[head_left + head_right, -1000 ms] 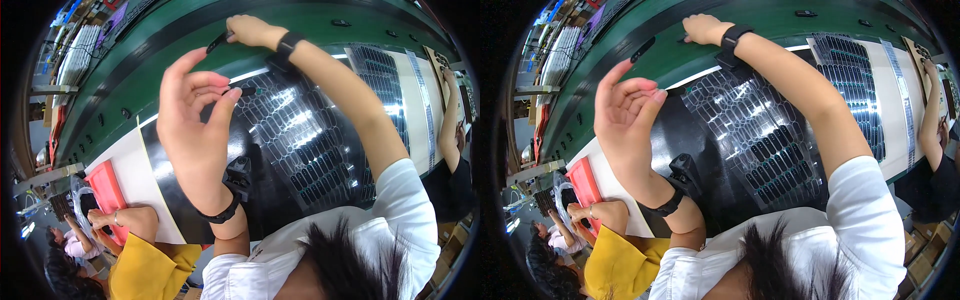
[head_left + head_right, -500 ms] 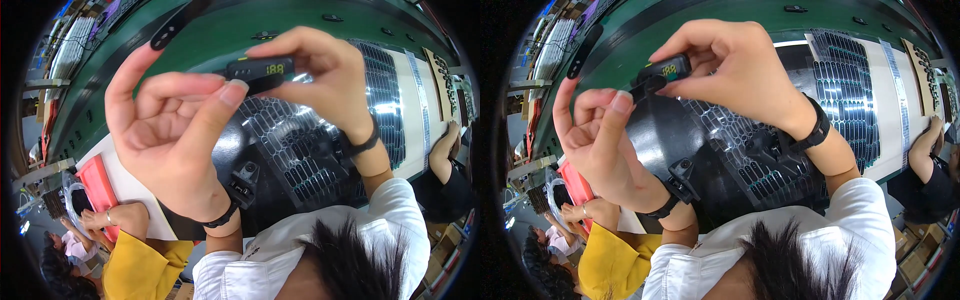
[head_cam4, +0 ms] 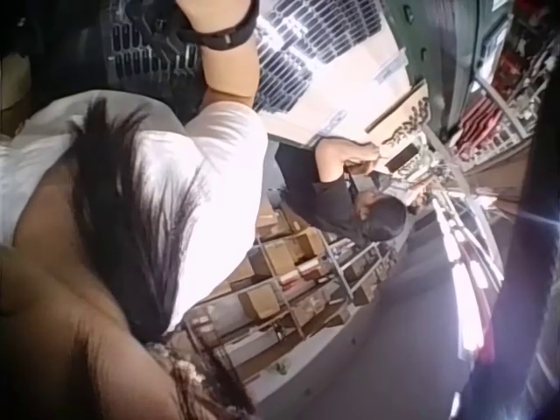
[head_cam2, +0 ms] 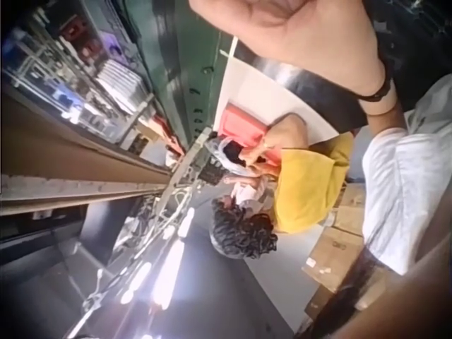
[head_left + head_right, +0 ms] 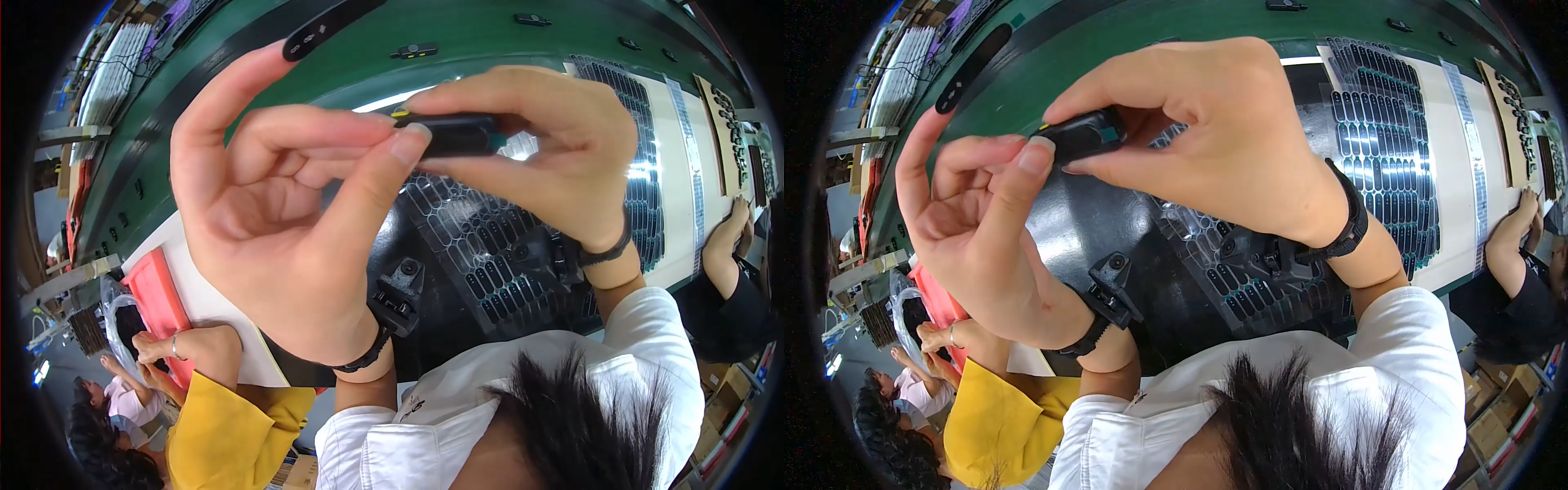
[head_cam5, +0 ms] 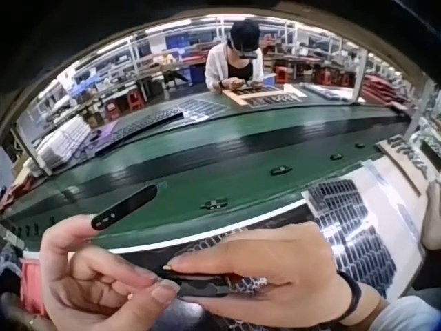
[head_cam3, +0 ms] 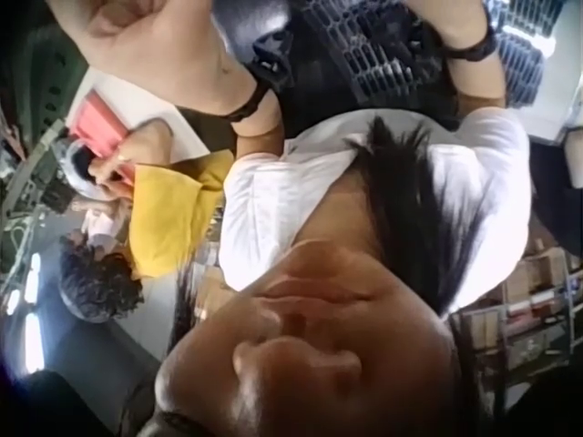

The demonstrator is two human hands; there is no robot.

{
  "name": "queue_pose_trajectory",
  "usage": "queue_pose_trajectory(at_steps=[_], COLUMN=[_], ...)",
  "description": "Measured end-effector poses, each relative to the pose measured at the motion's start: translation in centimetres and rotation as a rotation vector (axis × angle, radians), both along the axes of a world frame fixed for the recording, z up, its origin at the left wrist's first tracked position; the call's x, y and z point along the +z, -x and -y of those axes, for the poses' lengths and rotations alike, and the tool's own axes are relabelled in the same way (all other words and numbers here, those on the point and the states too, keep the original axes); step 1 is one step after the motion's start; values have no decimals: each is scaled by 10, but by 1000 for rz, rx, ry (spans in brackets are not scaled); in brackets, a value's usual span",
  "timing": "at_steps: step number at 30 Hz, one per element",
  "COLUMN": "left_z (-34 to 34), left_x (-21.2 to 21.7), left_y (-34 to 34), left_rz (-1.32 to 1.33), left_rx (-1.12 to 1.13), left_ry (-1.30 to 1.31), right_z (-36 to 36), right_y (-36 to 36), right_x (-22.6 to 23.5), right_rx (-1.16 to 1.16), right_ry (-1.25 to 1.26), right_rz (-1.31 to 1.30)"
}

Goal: The person peels small screen covers from a plastic sheet, presses them onto electronic devices, and places the devices onto a conveyor belt. This process is repeated for several devices, occasionally smoothing the plastic sheet back down.

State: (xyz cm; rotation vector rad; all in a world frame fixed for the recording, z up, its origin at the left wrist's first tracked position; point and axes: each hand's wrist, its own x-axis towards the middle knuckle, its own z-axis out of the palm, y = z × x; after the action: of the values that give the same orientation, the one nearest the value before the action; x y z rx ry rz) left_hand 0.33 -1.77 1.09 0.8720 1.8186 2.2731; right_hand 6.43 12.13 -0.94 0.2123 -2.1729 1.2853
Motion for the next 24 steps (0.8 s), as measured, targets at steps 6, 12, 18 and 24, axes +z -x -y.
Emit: queue_pose_trajectory(at_steps=[6, 12, 18, 24], left_z=[1, -7, 0, 1], left_x=[-2, -7, -10, -13], left_y=[2, 10, 16, 15], left_rz=[-107, -114, 201, 71], left_rx=[65, 64, -336, -140], left_ry=[167, 317, 118, 283], right_z=[-1, -3, -6, -3], right_y=[-2, -3, -3, 3], right_x=[0, 4, 5, -7], right_rx=[-45, -82, 8, 87], right_ry=[-62, -165, -28, 148], right_rz=[13, -36, 31, 195])
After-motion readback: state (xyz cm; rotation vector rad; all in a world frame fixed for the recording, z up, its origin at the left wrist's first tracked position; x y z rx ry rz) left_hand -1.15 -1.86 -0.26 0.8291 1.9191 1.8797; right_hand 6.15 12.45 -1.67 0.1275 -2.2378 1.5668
